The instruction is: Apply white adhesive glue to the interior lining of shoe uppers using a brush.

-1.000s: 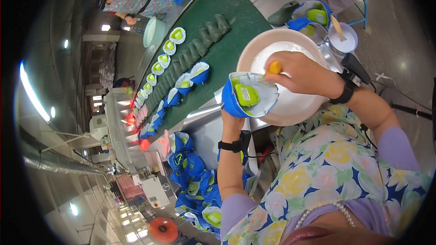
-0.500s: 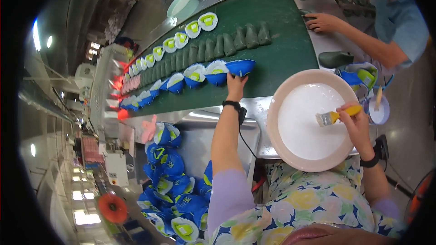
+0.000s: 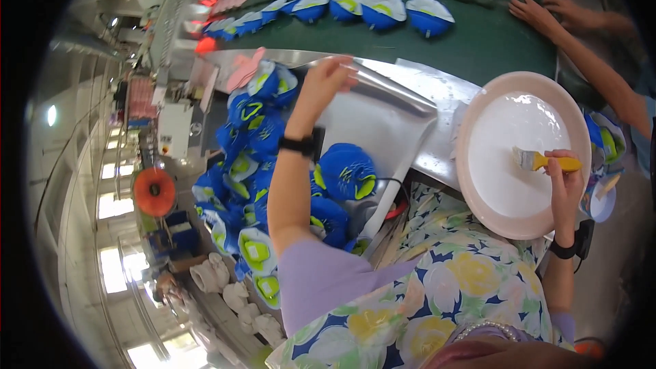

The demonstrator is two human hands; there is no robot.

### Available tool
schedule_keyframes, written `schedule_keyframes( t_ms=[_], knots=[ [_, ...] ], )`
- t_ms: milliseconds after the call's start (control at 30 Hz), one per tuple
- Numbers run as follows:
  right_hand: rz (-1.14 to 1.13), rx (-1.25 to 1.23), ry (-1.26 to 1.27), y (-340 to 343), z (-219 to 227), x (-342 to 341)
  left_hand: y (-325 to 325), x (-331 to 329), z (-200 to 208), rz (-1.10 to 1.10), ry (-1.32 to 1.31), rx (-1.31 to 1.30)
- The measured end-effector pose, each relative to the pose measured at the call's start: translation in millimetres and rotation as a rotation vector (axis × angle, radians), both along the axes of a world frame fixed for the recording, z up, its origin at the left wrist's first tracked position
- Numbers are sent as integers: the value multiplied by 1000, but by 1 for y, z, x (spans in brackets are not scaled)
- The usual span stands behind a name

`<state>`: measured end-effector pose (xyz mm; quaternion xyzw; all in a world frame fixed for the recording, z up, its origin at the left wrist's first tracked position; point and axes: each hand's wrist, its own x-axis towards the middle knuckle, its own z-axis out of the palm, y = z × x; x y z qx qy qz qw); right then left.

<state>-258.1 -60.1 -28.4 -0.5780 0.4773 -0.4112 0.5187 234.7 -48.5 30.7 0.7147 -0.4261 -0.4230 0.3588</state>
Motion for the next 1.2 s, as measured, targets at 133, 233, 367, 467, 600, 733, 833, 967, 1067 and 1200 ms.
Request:
schedule_keyframes(
  t_ms=[133,233,367,467,600,733,833,967,1067,1200],
  knots=[
    [118,-40,5,11,3,15,141,28,-53,-104,-747,354],
    [198,-124,11,22,5,22,200,5,-104,-116,-616,418],
    [249,-248,111,38,26,39,203,-61,-111,-235,-1004,369],
    [389,-297,220,45,38,48,180,-66,-101,-308,-999,195],
    [473,-398,388,43,29,38,158,-57,-117,-421,-1163,-200],
    [370,-367,332,37,44,16,122,-59,-92,-444,-1187,-146],
    [282,-309,167,32,46,-4,99,-57,-42,-58,-913,-395],
    [146,-482,329,36,51,-20,86,-64,-2,44,-609,-577],
    [121,-556,327,29,39,-27,70,-70,-18,-79,-89,-409],
    [120,-455,185,11,52,-29,66,-104,-46,-204,143,-347]
  ],
)
